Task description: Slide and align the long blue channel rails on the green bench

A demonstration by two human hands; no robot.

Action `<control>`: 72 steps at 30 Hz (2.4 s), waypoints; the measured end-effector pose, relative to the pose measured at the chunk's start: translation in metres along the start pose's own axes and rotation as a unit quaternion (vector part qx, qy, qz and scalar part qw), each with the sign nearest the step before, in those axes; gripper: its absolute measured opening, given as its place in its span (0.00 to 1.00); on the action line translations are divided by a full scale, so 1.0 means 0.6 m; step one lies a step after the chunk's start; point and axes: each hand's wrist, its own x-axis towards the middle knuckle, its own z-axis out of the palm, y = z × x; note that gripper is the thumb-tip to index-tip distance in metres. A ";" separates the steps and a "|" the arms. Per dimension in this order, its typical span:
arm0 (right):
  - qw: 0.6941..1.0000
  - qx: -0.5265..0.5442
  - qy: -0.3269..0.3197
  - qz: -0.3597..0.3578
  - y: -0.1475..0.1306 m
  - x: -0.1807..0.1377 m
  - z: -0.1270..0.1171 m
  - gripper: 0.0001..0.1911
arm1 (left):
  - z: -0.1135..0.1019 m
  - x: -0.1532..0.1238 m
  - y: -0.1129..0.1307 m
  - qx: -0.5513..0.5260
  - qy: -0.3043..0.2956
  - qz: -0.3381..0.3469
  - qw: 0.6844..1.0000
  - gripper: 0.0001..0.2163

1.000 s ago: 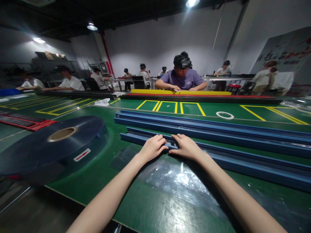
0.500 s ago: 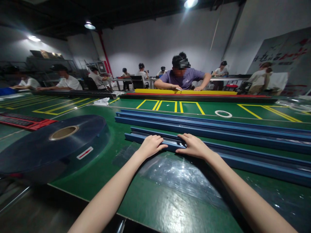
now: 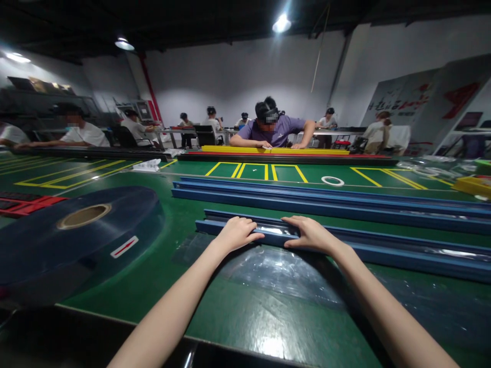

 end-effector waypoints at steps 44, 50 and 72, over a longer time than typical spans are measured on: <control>0.997 -0.052 0.050 0.018 -0.001 -0.026 0.019 0.33 | -0.041 -0.025 -0.037 -0.132 -0.111 -0.101 0.980 0.21; 0.997 -0.060 0.046 0.015 0.000 -0.026 0.018 0.34 | -0.040 -0.026 -0.039 -0.141 -0.110 -0.102 0.978 0.20; 0.997 -0.045 0.058 -0.018 -0.066 0.018 0.033 0.32 | -0.038 -0.023 -0.039 -0.152 -0.116 -0.115 0.975 0.22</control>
